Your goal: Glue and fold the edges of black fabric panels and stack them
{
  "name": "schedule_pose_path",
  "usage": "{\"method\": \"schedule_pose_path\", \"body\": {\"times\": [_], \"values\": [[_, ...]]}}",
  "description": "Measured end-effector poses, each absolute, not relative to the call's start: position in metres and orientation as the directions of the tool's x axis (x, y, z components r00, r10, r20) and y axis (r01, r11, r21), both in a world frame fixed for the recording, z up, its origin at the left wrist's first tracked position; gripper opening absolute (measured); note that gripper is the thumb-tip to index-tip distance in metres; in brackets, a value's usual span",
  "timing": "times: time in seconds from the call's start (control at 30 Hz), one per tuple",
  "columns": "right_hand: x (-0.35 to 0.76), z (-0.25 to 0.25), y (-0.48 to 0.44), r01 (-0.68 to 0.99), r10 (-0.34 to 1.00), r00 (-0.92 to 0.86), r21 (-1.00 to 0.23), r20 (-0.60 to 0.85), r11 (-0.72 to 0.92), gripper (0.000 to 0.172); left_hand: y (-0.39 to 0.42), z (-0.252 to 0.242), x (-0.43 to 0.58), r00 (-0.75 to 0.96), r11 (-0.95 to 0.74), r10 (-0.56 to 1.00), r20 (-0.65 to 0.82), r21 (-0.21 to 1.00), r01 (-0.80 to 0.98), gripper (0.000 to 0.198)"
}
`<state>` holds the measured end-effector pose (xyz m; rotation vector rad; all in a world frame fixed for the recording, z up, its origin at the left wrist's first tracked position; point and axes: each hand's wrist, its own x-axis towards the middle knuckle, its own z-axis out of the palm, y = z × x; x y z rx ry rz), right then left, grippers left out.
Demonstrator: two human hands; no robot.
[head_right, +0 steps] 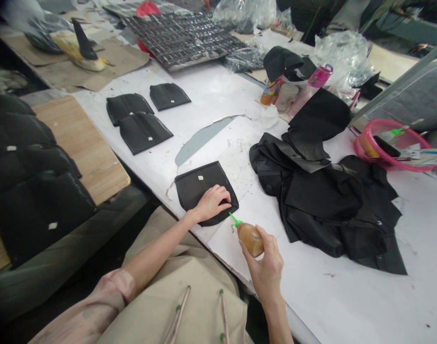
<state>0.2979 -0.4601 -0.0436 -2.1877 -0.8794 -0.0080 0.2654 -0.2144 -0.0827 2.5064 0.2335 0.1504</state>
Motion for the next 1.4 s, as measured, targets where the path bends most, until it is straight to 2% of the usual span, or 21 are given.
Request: {"method": "schedule_pose_path", "body": {"times": [0.1, 0.43, 0.67, 0.97, 1.4], "values": [[0.299, -0.044, -0.460, 0.598, 0.590, 0.761, -0.647, 0.271, -0.473, 0.047, -0.207, -0.077, 0.250, 0.984, -0.777, 0.167, 0.059, 0.623, 0.095, 0.010], [0.288, -0.040, -0.461, 0.587, 0.617, 0.750, -0.668, 0.237, -0.457, 0.048, -0.204, -0.082, 0.221, 0.979, -0.785, 0.196, 0.059, 0.608, 0.121, 0.017], [0.288, -0.042, -0.462, 0.588, 0.611, 0.754, -0.662, 0.242, -0.464, 0.048, -0.198, -0.078, 0.212, 0.982, -0.723, 0.185, 0.026, 0.681, 0.118, 0.025], [0.282, -0.043, -0.463, 0.572, 0.623, 0.753, -0.678, 0.211, -0.461, 0.049, -0.207, -0.081, 0.200, 0.968, -0.744, 0.247, 0.045, 0.649, 0.160, 0.026], [0.277, -0.039, -0.460, 0.595, 0.657, 0.726, -0.666, 0.204, -0.451, 0.048, -0.209, -0.080, 0.200, 0.961, -0.716, 0.272, 0.042, 0.676, 0.174, 0.026]]}}
